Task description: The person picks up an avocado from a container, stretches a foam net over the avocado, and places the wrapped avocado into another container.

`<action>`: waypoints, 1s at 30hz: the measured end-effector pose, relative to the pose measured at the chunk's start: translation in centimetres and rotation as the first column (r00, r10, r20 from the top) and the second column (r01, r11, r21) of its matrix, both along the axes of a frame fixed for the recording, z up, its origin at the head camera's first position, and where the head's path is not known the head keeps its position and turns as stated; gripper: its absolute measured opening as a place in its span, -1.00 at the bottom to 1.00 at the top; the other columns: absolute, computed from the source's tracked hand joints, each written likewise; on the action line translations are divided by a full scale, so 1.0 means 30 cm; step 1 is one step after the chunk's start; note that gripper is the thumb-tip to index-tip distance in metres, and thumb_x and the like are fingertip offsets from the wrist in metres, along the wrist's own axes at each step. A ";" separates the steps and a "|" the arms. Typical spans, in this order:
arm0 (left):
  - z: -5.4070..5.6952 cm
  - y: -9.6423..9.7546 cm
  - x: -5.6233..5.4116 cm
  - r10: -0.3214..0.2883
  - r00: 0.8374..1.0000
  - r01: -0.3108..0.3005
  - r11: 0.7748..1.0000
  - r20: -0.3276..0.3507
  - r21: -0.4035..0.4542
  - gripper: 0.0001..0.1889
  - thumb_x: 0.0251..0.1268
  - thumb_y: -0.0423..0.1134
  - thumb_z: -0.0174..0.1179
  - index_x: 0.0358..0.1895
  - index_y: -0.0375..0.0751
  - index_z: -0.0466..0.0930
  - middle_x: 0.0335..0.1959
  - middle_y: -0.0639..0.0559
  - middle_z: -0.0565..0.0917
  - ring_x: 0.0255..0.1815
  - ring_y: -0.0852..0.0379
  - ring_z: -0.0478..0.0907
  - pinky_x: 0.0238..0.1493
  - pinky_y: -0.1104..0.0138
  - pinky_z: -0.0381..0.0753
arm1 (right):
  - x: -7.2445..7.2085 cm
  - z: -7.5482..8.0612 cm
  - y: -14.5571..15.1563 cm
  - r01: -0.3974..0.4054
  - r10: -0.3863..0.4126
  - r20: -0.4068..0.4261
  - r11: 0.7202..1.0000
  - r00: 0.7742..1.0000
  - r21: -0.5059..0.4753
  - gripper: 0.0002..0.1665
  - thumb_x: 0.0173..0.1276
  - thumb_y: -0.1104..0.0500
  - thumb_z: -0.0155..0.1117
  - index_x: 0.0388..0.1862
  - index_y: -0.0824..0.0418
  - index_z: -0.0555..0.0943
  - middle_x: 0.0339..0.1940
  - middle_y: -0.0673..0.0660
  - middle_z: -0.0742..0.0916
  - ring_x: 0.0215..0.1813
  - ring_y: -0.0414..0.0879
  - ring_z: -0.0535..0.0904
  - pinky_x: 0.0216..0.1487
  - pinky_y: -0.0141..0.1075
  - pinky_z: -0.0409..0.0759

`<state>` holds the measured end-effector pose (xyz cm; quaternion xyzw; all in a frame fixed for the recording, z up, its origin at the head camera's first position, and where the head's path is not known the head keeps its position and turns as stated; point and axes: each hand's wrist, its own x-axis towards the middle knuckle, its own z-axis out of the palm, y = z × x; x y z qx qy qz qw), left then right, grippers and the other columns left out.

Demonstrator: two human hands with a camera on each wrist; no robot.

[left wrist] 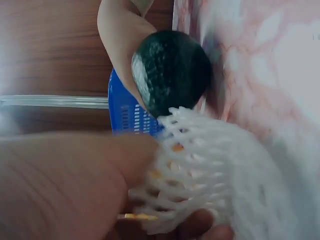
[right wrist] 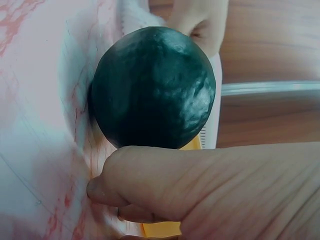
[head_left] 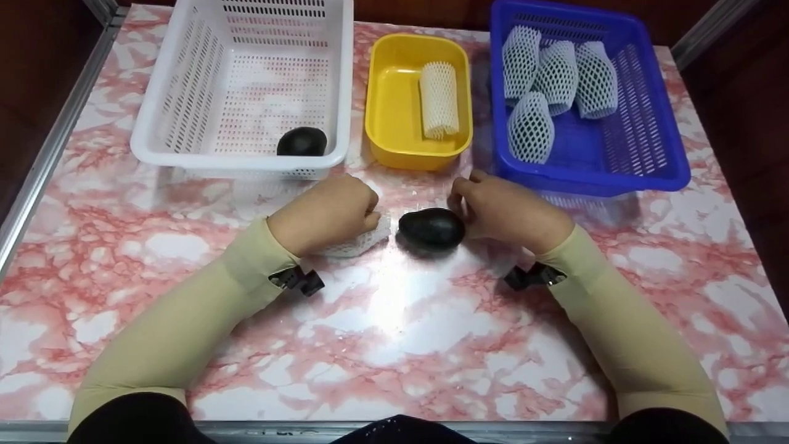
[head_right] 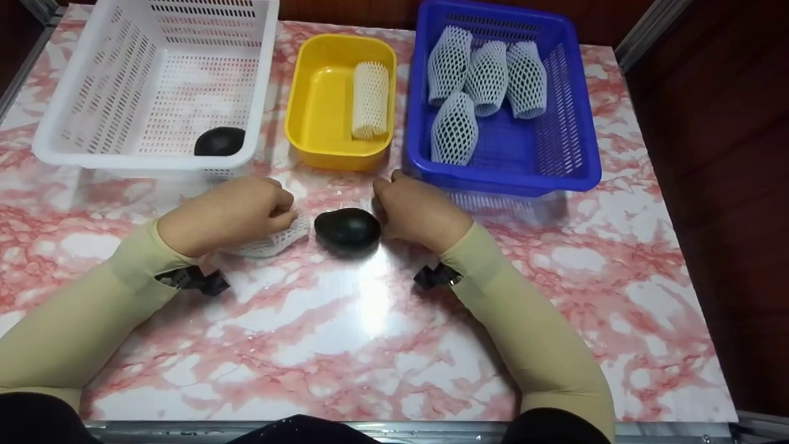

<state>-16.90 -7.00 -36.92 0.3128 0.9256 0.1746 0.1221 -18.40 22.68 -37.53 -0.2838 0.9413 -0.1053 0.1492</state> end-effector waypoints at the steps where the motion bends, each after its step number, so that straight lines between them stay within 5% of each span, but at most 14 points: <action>1: 0.002 0.000 0.001 0.002 1.000 -0.002 1.000 -0.006 0.014 -0.64 0.42 -0.28 0.16 -0.62 -0.07 0.37 -0.61 0.11 0.27 -0.48 0.08 0.27 -0.32 0.21 0.34 | 0.000 -0.001 -0.001 -0.005 0.005 -0.003 1.000 1.000 0.000 -0.56 0.20 0.16 0.71 -0.06 0.12 0.64 -0.12 0.19 0.69 -0.06 0.08 0.65 -0.05 -0.03 0.68; 4: 0.006 0.003 0.005 -0.002 1.000 0.002 0.999 -0.012 0.033 -0.79 0.18 -0.40 0.22 -0.54 -0.11 0.43 -0.57 0.09 0.32 -0.44 0.07 0.28 -0.32 0.24 0.29 | -0.002 0.000 -0.004 -0.005 0.005 -0.006 1.000 1.000 0.001 -0.56 0.20 0.15 0.71 -0.04 0.13 0.65 -0.12 0.20 0.69 -0.06 0.08 0.64 -0.04 -0.03 0.69; 7: 0.005 0.013 0.010 -0.001 1.000 0.001 1.000 0.009 -0.013 -0.88 0.17 -0.33 0.37 -0.29 -0.18 0.60 -0.39 0.00 0.53 -0.32 0.00 0.44 -0.22 0.18 0.47 | -0.003 0.003 -0.005 0.005 -0.005 0.008 1.000 1.000 -0.003 -0.55 0.21 0.16 0.70 0.00 0.14 0.66 -0.10 0.19 0.70 -0.06 0.07 0.66 -0.02 -0.02 0.71; 13: -0.011 0.035 0.022 0.053 0.996 -0.042 0.988 0.071 -0.148 -0.35 0.17 -0.02 0.57 0.25 -0.24 0.56 0.03 -0.19 0.64 -0.09 -0.15 0.64 0.04 -0.01 0.71 | -0.007 0.005 -0.008 0.011 -0.011 0.027 1.000 1.000 -0.011 -0.55 0.22 0.15 0.70 0.02 0.14 0.67 -0.09 0.18 0.72 -0.05 0.07 0.67 0.01 -0.02 0.71; 25: -0.022 0.041 0.024 0.060 0.996 -0.050 0.988 0.067 -0.146 -0.22 0.15 0.05 0.59 0.35 -0.24 0.49 0.11 -0.22 0.62 -0.07 -0.17 0.66 0.08 -0.03 0.72 | -0.005 0.007 0.002 0.012 -0.012 0.021 1.000 1.000 -0.014 -0.58 0.23 0.19 0.68 0.00 0.15 0.68 -0.11 0.19 0.72 -0.07 0.08 0.67 0.00 0.00 0.70; 30: -0.022 0.043 0.024 0.072 0.994 -0.059 0.986 0.079 -0.154 -0.22 0.16 0.06 0.58 0.37 -0.22 0.49 0.13 -0.20 0.62 -0.04 -0.18 0.66 0.12 -0.02 0.72 | -0.001 0.018 0.010 -0.037 0.037 -0.023 0.999 0.999 -0.021 -0.75 0.42 0.30 0.44 0.05 0.24 0.70 -0.07 0.24 0.78 -0.05 0.15 0.73 0.03 0.05 0.76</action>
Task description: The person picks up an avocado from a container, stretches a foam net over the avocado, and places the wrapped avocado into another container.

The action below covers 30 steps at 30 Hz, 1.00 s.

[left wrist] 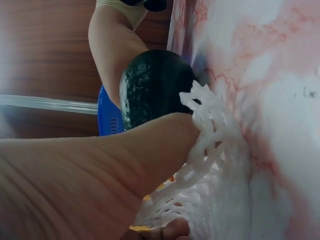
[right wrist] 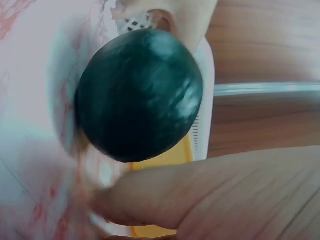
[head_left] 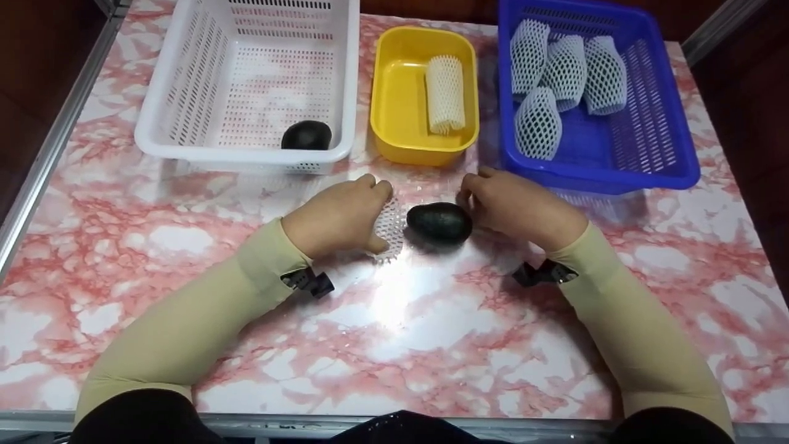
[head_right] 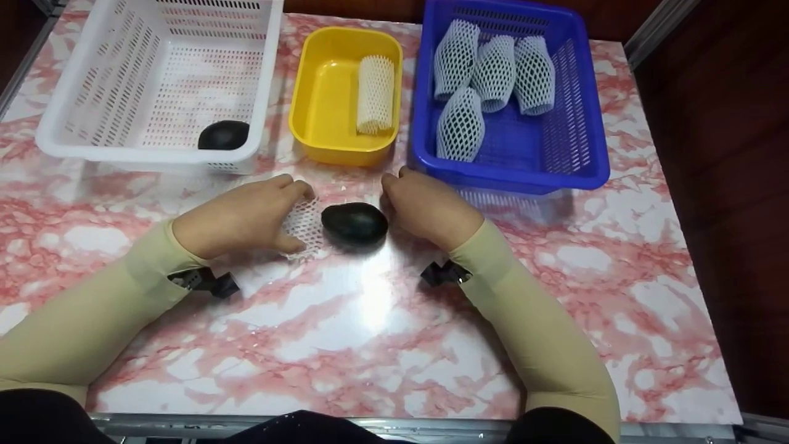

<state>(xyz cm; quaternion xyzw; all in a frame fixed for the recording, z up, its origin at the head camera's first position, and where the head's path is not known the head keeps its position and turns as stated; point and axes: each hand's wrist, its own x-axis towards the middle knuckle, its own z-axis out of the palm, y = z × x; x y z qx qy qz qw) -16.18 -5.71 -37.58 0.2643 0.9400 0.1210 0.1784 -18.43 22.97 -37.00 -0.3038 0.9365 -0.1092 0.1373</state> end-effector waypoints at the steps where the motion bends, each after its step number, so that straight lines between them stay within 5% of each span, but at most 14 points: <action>1: 0.000 0.000 0.000 0.003 1.000 -0.003 1.000 0.003 -0.001 -0.22 0.16 0.06 0.58 0.37 -0.22 0.49 0.14 -0.20 0.62 -0.02 -0.18 0.67 0.13 -0.02 0.71 | 0.002 0.004 0.002 -0.016 0.015 -0.021 1.000 1.000 -0.008 -0.78 0.46 0.32 0.36 0.05 0.27 0.70 -0.08 0.27 0.80 -0.06 0.17 0.75 0.02 0.07 0.77; 7: 0.003 0.000 0.002 0.010 1.000 -0.010 1.000 0.007 -0.006 -0.21 0.17 0.08 0.58 0.38 -0.20 0.48 0.16 -0.20 0.61 0.00 -0.18 0.67 0.16 -0.03 0.71 | 0.021 0.042 -0.001 -0.020 0.011 -0.068 0.992 0.998 -0.121 -0.75 0.65 0.20 0.17 0.09 0.31 0.69 -0.08 0.26 0.82 -0.06 0.15 0.79 0.08 0.10 0.77; 10: 0.002 -0.001 0.001 0.008 1.000 -0.008 1.000 0.004 -0.007 -0.21 0.17 0.08 0.58 0.39 -0.20 0.48 0.17 -0.20 0.61 0.01 -0.17 0.67 0.16 -0.03 0.72 | 0.033 0.055 -0.013 -0.010 0.007 -0.022 0.986 1.000 -0.164 -0.63 0.62 0.02 0.34 0.18 0.27 0.66 0.02 0.24 0.80 -0.02 0.09 0.78 0.11 0.07 0.77; 16: -0.002 -0.001 0.001 0.006 1.000 -0.006 1.000 -0.002 -0.006 -0.22 0.17 0.07 0.58 0.37 -0.20 0.48 0.15 -0.20 0.62 0.00 -0.17 0.67 0.15 -0.03 0.71 | 0.052 0.043 -0.047 -0.035 0.043 0.072 0.994 0.996 -0.103 -0.16 0.26 -0.10 0.72 0.40 0.21 0.58 0.26 0.26 0.74 0.12 0.12 0.73 0.26 0.07 0.74; 30: -0.002 -0.002 0.001 -0.001 1.000 0.001 1.000 -0.009 -0.007 -0.23 0.17 0.07 0.58 0.36 -0.22 0.48 0.13 -0.21 0.62 0.00 -0.19 0.67 0.15 -0.05 0.72 | 0.048 0.023 -0.059 -0.052 0.057 0.031 0.988 0.998 -0.147 -0.22 0.18 0.04 0.75 0.32 0.25 0.63 0.18 0.25 0.78 0.12 0.13 0.74 0.28 0.07 0.74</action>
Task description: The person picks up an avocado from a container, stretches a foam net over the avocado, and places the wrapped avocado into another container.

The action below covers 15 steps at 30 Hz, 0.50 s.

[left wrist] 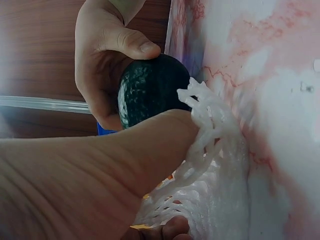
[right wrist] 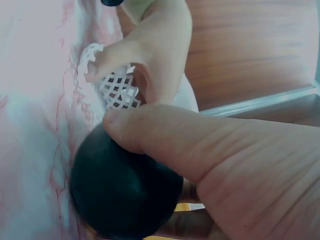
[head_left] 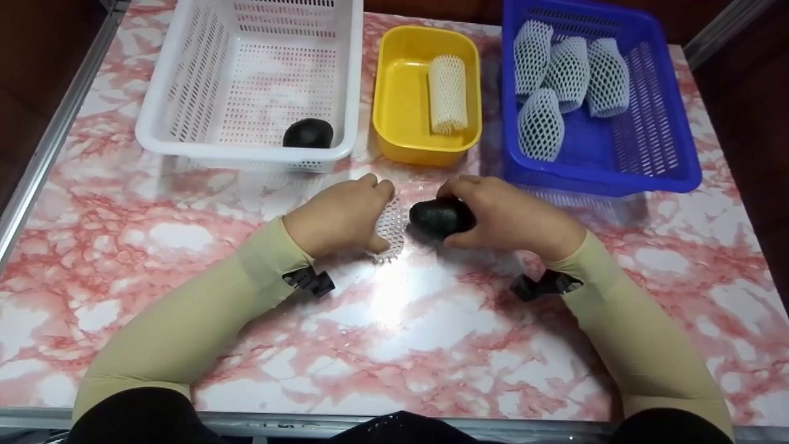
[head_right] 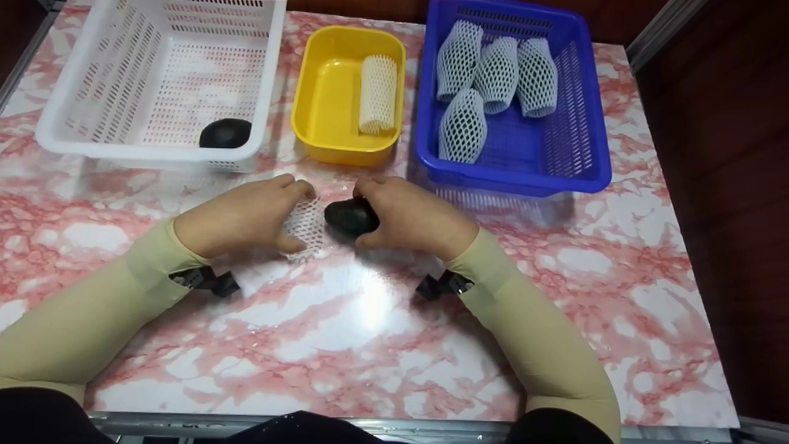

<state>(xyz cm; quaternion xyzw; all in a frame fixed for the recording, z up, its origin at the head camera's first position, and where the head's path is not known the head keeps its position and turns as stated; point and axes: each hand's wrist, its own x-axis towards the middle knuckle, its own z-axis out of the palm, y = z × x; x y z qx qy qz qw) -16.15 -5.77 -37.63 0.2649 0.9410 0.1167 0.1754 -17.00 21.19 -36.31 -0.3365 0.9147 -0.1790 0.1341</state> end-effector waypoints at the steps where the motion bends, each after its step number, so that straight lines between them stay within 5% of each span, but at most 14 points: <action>1: 0.001 0.000 0.001 0.000 1.000 0.000 1.000 0.002 0.000 -0.22 0.17 0.07 0.58 0.36 -0.22 0.48 0.13 -0.21 0.62 0.00 -0.19 0.67 0.15 -0.05 0.72 | 0.000 -0.001 -0.003 0.001 -0.001 -0.021 1.000 1.000 -0.007 -0.20 0.18 0.03 0.75 0.34 0.25 0.63 0.22 0.26 0.77 0.15 0.14 0.73 0.31 0.08 0.73; 7: 0.003 0.004 0.000 -0.004 1.000 0.004 1.000 0.003 -0.003 -0.16 0.17 0.11 0.59 0.40 -0.27 0.46 0.15 -0.23 0.63 0.04 -0.20 0.68 0.17 -0.05 0.72 | 0.015 -0.012 -0.034 -0.005 -0.007 -0.148 0.997 0.989 -0.078 -0.10 0.18 0.02 0.77 0.46 0.21 0.61 0.42 0.27 0.65 0.35 0.20 0.67 0.48 0.13 0.63; 15: 0.001 0.004 -0.002 0.002 1.000 -0.002 1.000 0.001 0.003 -0.17 0.13 0.07 0.60 0.38 -0.26 0.45 0.14 -0.22 0.63 0.02 -0.19 0.66 0.15 -0.05 0.72 | 0.036 -0.045 -0.089 -0.051 0.020 -0.244 0.991 0.970 -0.123 -0.12 0.12 0.11 0.80 0.39 0.30 0.61 0.28 0.30 0.69 0.27 0.20 0.67 0.44 0.07 0.68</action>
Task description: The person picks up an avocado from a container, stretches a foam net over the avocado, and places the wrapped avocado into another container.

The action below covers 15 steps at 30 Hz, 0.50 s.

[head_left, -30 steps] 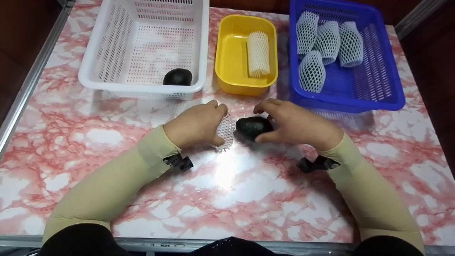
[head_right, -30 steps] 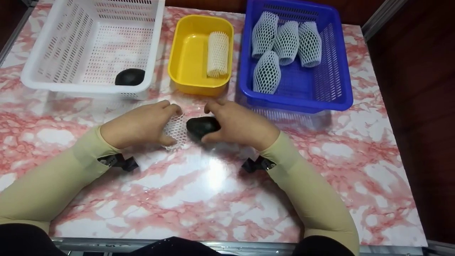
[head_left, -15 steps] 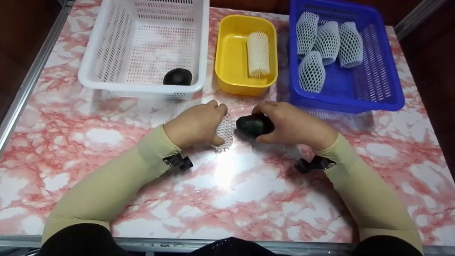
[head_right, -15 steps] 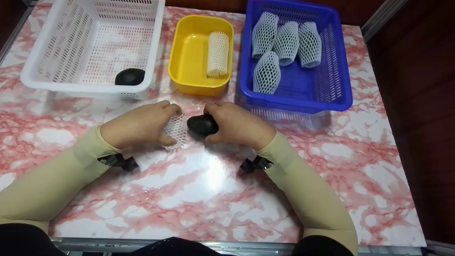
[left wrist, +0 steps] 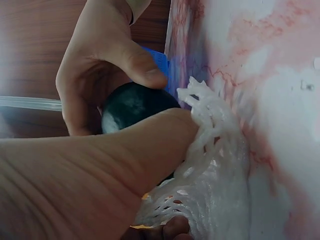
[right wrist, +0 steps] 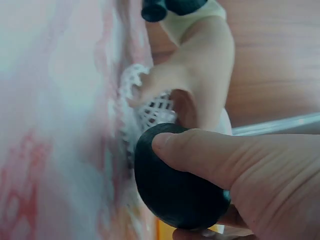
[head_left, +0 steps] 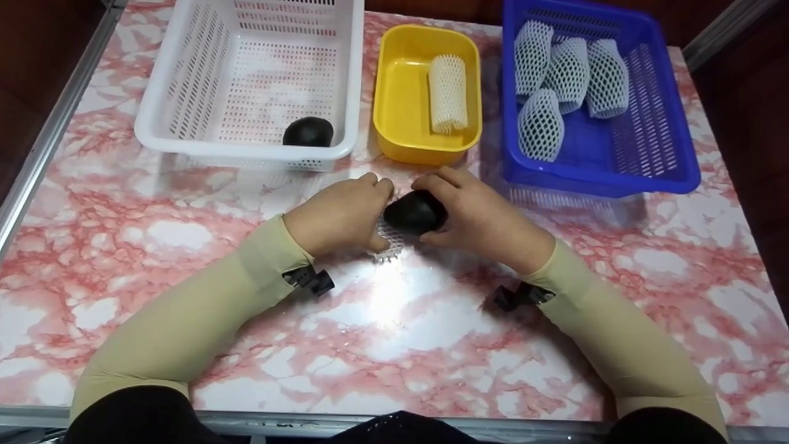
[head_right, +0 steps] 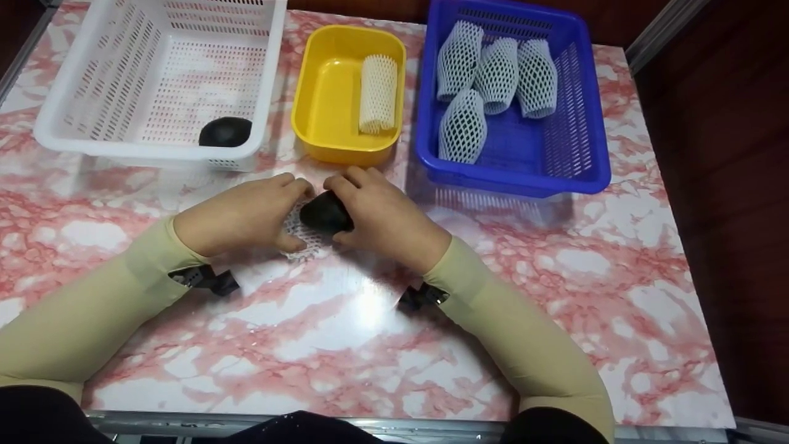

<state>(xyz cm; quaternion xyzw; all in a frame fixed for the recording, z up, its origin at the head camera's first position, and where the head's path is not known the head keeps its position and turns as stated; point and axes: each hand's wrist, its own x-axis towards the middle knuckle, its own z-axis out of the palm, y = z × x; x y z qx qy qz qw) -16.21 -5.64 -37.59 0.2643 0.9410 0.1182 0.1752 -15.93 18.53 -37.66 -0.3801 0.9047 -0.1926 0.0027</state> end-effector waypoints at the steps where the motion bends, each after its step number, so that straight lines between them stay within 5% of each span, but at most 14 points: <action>1: -0.001 0.000 0.000 -0.001 1.000 0.001 1.000 0.000 0.003 -0.17 0.12 0.06 0.59 0.38 -0.26 0.45 0.14 -0.22 0.63 0.02 -0.18 0.66 0.15 -0.05 0.72 | 0.001 -0.003 -0.004 0.000 0.000 -0.005 1.000 1.000 -0.001 -0.13 0.11 0.11 0.81 0.37 0.30 0.62 0.26 0.30 0.69 0.26 0.20 0.67 0.43 0.07 0.68; 9: 0.004 -0.005 -0.003 -0.006 1.000 0.006 0.999 0.009 0.036 -0.26 0.19 0.06 0.54 0.34 -0.22 0.47 0.08 -0.19 0.63 -0.07 -0.15 0.67 0.03 -0.03 0.72 | 0.006 -0.008 -0.010 0.018 -0.018 0.010 1.000 1.000 0.017 -0.19 0.13 0.11 0.80 0.34 0.23 0.65 0.27 0.27 0.68 0.30 0.21 0.64 0.44 0.10 0.67; 15: 0.045 -0.033 -0.004 -0.014 0.999 0.007 0.987 0.045 0.158 -0.23 0.40 0.21 0.43 0.48 -0.10 0.38 0.08 -0.07 0.70 -0.03 -0.05 0.67 0.12 0.00 0.71 | 0.007 -0.005 -0.013 0.017 -0.018 0.017 0.999 1.000 0.039 -0.17 0.16 0.09 0.79 0.37 0.24 0.64 0.33 0.28 0.66 0.33 0.22 0.63 0.48 0.11 0.65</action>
